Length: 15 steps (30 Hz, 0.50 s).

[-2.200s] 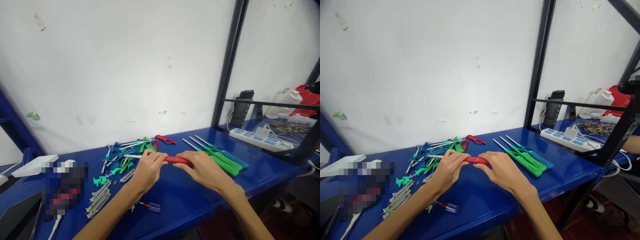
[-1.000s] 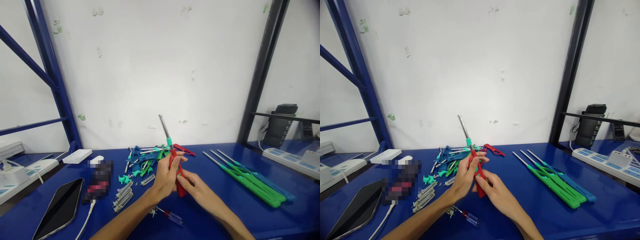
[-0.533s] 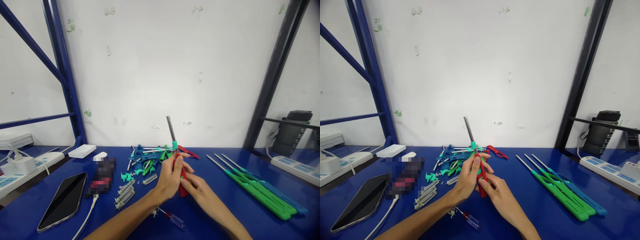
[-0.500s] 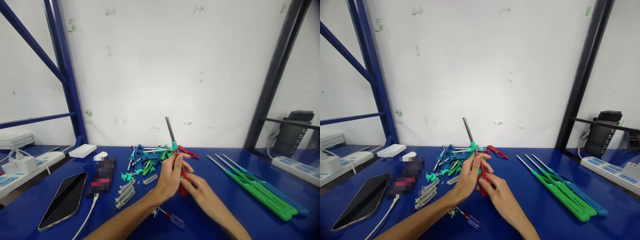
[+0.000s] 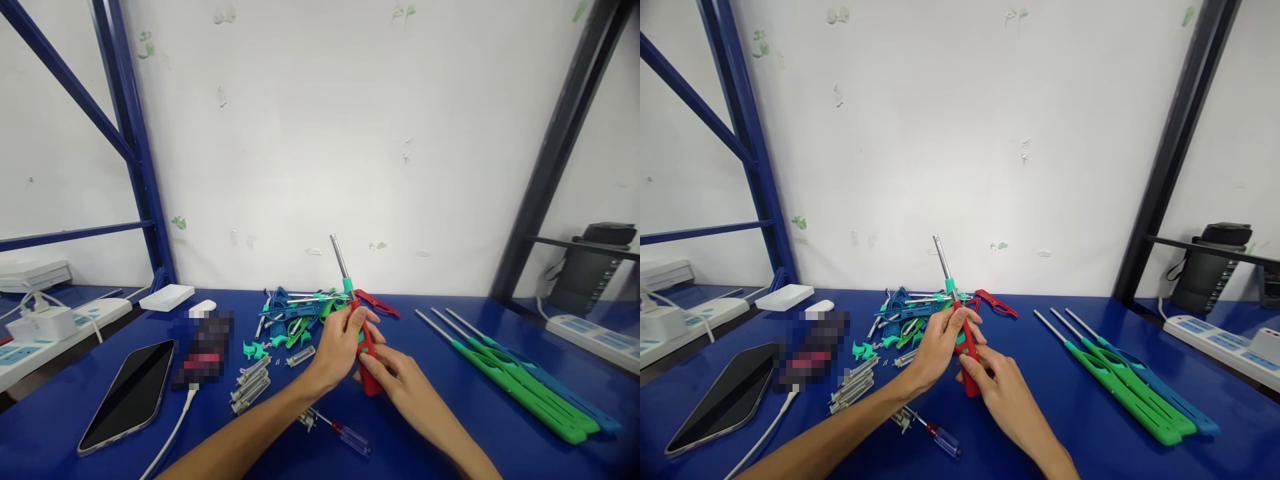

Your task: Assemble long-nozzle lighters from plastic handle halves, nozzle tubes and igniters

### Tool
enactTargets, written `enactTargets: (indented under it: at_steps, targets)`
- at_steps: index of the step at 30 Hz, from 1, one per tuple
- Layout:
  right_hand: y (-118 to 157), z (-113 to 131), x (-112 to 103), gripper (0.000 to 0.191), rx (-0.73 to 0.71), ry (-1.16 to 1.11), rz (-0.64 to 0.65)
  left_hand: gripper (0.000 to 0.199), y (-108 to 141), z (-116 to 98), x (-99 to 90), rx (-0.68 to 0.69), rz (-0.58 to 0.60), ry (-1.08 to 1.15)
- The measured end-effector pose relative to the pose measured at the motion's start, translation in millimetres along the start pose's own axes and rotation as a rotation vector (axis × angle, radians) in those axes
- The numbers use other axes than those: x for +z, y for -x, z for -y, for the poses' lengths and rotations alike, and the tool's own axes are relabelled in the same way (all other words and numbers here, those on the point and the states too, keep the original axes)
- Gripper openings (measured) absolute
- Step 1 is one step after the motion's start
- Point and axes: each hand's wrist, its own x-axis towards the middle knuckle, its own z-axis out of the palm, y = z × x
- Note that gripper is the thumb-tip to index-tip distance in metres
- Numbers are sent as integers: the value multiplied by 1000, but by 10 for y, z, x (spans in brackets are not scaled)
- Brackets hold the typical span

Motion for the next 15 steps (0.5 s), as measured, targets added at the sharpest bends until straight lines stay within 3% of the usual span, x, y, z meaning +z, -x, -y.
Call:
enactTargets:
  at_steps: [3,6,10,15]
  targets:
    - [-15,-41,-24,58,23,11,-40,76,-73,24,-68,-59,50,86]
    - [-27,-84,-60,58,62,36,-115,83,-170,62,-190,-83,-15,170]
    - [-27,-81,-75,56,93,64,-142,71,-279,98,-354,-75,-133,222]
    - [-1,-12,-41,50,96,109,-92,58,-322,114,-412,-62,-190,241]
